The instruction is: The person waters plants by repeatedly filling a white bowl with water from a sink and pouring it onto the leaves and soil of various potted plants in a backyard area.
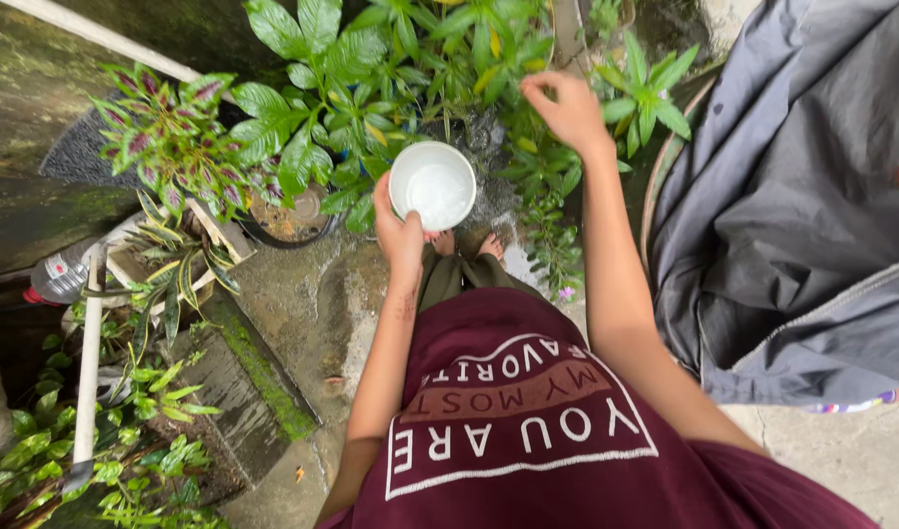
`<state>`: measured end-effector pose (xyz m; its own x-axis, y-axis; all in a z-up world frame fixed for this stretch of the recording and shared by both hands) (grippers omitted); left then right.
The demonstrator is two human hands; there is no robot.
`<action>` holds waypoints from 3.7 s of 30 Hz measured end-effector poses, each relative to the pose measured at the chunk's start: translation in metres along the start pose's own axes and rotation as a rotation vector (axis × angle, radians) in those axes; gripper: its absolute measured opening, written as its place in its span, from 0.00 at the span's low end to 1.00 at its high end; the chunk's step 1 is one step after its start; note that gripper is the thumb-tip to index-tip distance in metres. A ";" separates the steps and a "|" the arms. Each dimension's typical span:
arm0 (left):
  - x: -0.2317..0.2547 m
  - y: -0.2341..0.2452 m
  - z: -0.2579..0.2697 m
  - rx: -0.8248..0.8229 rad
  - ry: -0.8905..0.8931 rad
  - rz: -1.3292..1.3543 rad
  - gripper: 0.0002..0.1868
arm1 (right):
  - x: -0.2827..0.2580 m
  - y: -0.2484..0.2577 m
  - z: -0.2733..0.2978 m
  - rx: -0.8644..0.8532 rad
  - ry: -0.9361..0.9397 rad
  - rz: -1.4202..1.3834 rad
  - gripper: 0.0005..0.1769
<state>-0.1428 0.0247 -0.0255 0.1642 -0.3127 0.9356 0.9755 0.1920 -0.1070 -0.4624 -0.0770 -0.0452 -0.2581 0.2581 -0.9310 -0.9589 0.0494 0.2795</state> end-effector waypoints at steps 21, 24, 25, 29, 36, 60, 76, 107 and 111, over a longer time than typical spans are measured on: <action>0.081 -0.056 0.018 0.002 -1.121 -0.863 0.29 | 0.092 -0.182 0.059 0.037 -0.528 -1.370 0.29; 0.083 -0.062 0.014 0.010 -1.142 -0.888 0.30 | 0.081 -0.182 0.050 0.003 -0.447 -1.391 0.28; 0.083 -0.063 0.012 0.006 -1.150 -0.889 0.30 | 0.080 -0.182 0.046 0.009 -0.426 -1.415 0.28; 0.083 -0.065 0.008 -0.013 -1.184 -0.914 0.31 | 0.080 -0.180 0.037 0.002 -0.399 -1.403 0.26; 0.086 -0.065 0.009 0.032 -1.347 -0.980 0.26 | 0.075 -0.181 0.032 -0.022 -0.411 -1.400 0.27; 0.063 -0.051 -0.022 -0.182 -0.123 -0.064 0.39 | -0.045 0.122 0.059 0.442 0.092 0.821 0.23; 0.042 -0.073 -0.012 -0.273 -0.011 -0.252 0.39 | -0.045 0.117 0.111 0.472 -0.148 0.682 0.20; 0.129 -0.186 -0.002 -0.242 -1.467 -0.750 0.32 | 0.062 -0.036 0.025 0.229 -0.107 -1.500 0.22; 0.129 -0.188 0.001 -0.210 -1.479 -0.803 0.32 | 0.041 -0.040 0.028 0.350 -0.249 -1.412 0.26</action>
<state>-0.3055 -0.0509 0.1157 -0.4936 0.8330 0.2501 0.7599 0.2732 0.5899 -0.4312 -0.0416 -0.0882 0.9060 -0.0475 -0.4205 -0.3065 0.6115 -0.7295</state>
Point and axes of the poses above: each hand's wrist, its own z-axis away from the middle knuckle, its own y-axis out of the back of the hand, x = y × z, the point moved 6 cm from there along -z, towards the middle knuckle, and after that the axes turned 3 degrees about z, right-handed, at the moved point
